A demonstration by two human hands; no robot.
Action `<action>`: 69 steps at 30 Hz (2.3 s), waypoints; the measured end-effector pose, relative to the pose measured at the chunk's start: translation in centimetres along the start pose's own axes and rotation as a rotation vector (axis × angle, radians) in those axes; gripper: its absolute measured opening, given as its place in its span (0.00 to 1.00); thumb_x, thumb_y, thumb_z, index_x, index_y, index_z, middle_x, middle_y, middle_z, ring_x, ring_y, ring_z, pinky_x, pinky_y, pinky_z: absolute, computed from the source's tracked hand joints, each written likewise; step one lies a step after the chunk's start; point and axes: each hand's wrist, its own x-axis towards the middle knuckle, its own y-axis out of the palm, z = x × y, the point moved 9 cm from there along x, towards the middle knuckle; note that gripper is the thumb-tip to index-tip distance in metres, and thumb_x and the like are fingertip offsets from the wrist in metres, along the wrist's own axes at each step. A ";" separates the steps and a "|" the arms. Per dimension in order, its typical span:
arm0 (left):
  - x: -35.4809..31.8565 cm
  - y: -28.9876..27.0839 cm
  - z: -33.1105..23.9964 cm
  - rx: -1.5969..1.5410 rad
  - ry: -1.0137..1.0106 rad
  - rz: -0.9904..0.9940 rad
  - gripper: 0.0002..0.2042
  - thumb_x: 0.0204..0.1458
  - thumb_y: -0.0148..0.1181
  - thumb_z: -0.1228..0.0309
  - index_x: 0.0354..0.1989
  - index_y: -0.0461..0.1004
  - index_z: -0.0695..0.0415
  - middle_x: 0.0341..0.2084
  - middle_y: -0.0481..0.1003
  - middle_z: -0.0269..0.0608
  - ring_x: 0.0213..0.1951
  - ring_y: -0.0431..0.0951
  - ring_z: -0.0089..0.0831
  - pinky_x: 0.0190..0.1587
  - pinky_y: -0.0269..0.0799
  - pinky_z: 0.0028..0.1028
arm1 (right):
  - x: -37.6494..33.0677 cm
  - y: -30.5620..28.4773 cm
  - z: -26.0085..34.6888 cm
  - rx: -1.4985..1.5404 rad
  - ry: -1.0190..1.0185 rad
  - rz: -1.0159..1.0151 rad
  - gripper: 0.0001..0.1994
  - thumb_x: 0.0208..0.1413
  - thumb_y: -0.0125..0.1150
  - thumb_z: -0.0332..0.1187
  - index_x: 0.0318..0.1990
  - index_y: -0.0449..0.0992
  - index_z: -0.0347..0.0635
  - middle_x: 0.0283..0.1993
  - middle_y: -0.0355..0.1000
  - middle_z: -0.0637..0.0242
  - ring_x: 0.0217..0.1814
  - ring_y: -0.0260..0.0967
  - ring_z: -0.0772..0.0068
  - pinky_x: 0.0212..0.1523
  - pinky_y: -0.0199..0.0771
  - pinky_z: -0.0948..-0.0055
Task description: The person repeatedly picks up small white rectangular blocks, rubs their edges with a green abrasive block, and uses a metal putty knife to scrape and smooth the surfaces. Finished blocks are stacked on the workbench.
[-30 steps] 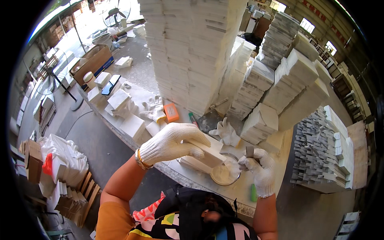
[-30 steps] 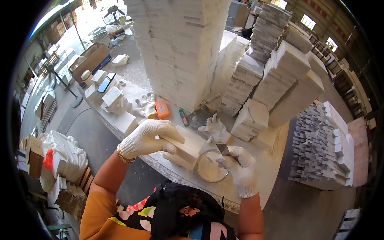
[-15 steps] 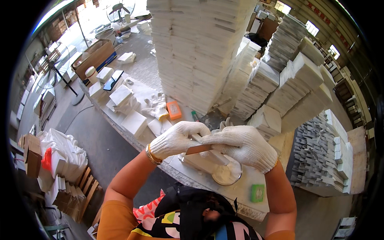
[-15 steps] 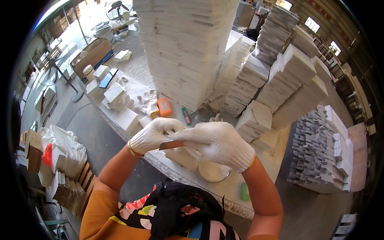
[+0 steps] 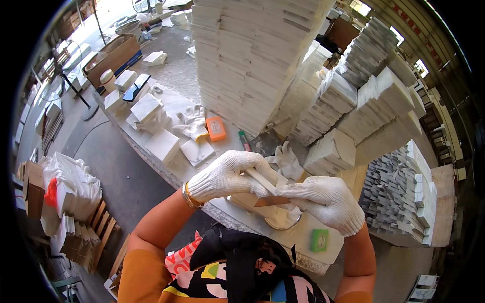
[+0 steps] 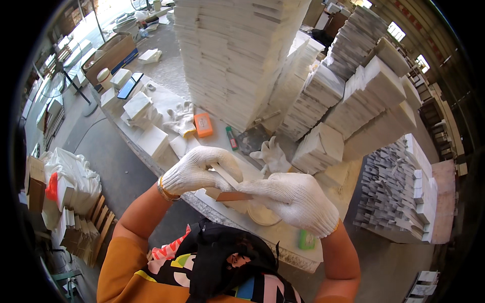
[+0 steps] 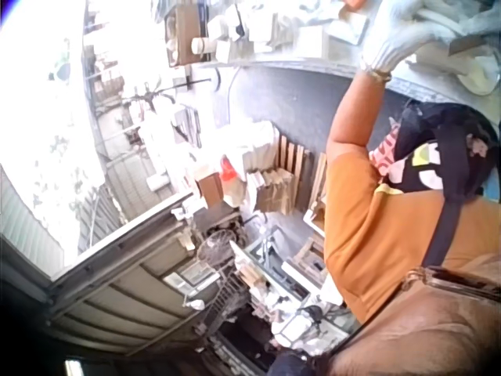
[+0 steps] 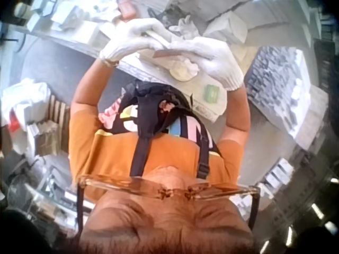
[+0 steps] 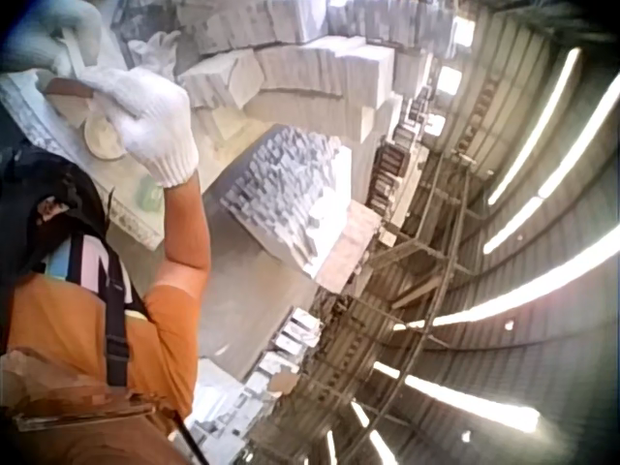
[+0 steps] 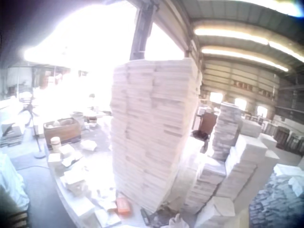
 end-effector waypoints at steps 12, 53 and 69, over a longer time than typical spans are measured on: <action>-0.7 0.0 -0.7 0.024 0.036 -0.098 0.15 0.41 0.75 0.77 0.39 0.82 0.59 0.38 0.82 0.36 0.41 0.80 0.25 0.49 0.75 0.27 | -2.9 0.8 -0.3 0.139 0.290 -0.172 0.16 0.63 0.59 0.23 0.57 0.81 0.38 0.34 0.75 0.69 0.28 0.69 0.83 0.30 0.71 0.80; -3.0 0.2 -1.5 0.141 0.150 -0.269 0.15 0.40 0.72 0.82 0.39 0.80 0.61 0.36 0.82 0.37 0.43 0.82 0.26 0.47 0.77 0.26 | -6.9 1.6 0.8 0.243 0.554 -0.554 0.21 0.63 0.57 0.22 0.64 0.73 0.35 0.41 0.81 0.58 0.32 0.76 0.81 0.29 0.78 0.78; 1.6 1.4 1.3 0.363 -0.178 -0.058 0.27 0.54 0.65 0.64 0.64 0.69 0.56 0.46 0.79 0.44 0.48 0.80 0.32 0.53 0.74 0.30 | -13.3 3.6 -6.6 0.574 0.721 -0.614 0.15 0.65 0.57 0.27 0.58 0.76 0.36 0.38 0.80 0.59 0.32 0.75 0.78 0.33 0.74 0.78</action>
